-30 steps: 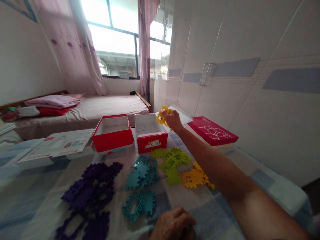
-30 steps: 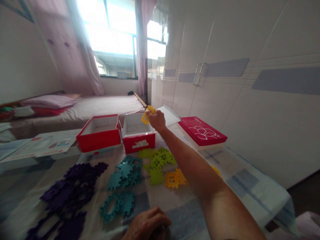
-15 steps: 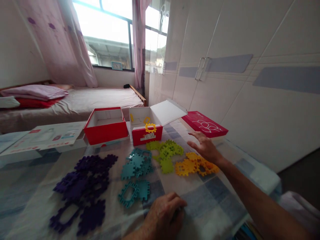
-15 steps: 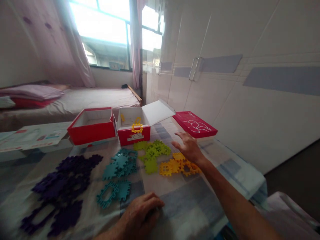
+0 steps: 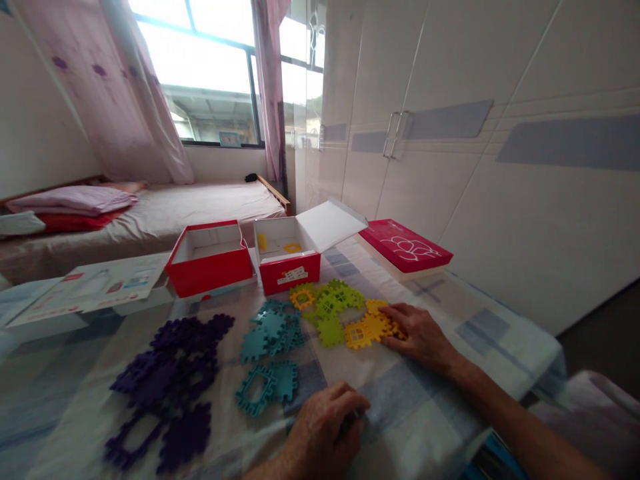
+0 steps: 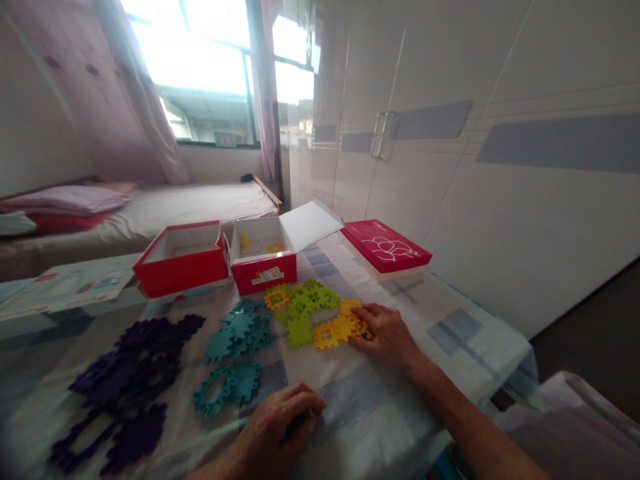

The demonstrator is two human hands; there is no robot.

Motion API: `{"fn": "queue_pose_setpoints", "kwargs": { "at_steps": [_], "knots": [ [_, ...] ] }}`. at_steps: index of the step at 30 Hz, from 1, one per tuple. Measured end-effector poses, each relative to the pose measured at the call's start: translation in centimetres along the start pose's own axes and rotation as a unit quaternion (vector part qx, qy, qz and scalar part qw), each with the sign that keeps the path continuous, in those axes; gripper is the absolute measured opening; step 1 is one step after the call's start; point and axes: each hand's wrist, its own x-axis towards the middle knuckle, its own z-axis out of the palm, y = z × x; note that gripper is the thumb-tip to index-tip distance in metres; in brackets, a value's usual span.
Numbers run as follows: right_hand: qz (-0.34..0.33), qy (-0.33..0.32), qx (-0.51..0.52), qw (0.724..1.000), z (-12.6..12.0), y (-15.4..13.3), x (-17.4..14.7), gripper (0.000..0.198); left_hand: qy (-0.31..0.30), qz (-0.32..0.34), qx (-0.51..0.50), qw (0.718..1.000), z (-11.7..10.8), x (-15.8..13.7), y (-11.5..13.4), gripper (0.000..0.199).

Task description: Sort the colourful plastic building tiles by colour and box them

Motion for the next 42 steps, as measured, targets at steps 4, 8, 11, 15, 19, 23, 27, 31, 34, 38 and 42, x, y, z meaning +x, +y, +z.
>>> {"fn": "queue_pose_setpoints", "kwargs": {
  "at_steps": [4,8,11,15,19,23,27,31,34,38,42],
  "knots": [
    [-0.007,0.046,-0.012,0.999,0.4,-0.6,-0.4,0.040,-0.002,-0.005,-0.004,1.000,0.1,0.0,0.1,0.027],
    [0.013,0.099,0.024,0.995,0.2,-0.8,-0.2,0.029,-0.001,-0.010,-0.005,1.000,0.0,-0.1,0.2,0.029],
    [0.046,0.138,0.095,0.985,-0.3,-0.4,0.3,0.027,0.002,-0.009,-0.011,1.000,0.0,0.0,0.3,0.029],
    [0.151,0.200,0.182,0.951,-1.3,0.6,1.1,0.022,0.007,-0.011,-0.012,1.000,-0.1,0.1,0.3,0.029],
    [0.207,0.241,0.351,0.881,-3.4,0.4,2.8,0.020,0.008,-0.007,-0.016,1.000,0.0,0.1,0.3,0.028],
    [0.160,0.238,0.558,0.779,-5.7,-2.8,7.8,0.022,0.003,-0.004,-0.013,1.000,0.3,0.2,0.1,0.027],
    [0.092,0.187,0.639,0.741,-6.0,-8.0,16.0,0.028,0.007,0.015,-0.005,1.000,0.6,0.3,-0.4,0.028],
    [0.055,0.143,0.609,0.778,-4.7,-11.7,23.1,0.050,-0.002,0.019,0.012,1.000,0.7,0.4,-0.5,0.029],
    [0.039,0.189,0.471,0.860,-3.7,-12.7,24.2,0.061,-0.006,0.015,0.021,1.000,0.6,0.6,-0.5,0.029],
    [-0.013,0.218,0.286,0.933,-2.5,-13.2,20.0,0.034,-0.003,0.017,0.024,1.000,0.6,0.6,-0.5,0.028],
    [-0.083,0.034,0.093,0.992,-0.7,-13.9,14.8,0.025,-0.009,0.016,0.030,0.999,0.7,0.5,-0.3,0.026]
  ]
}}
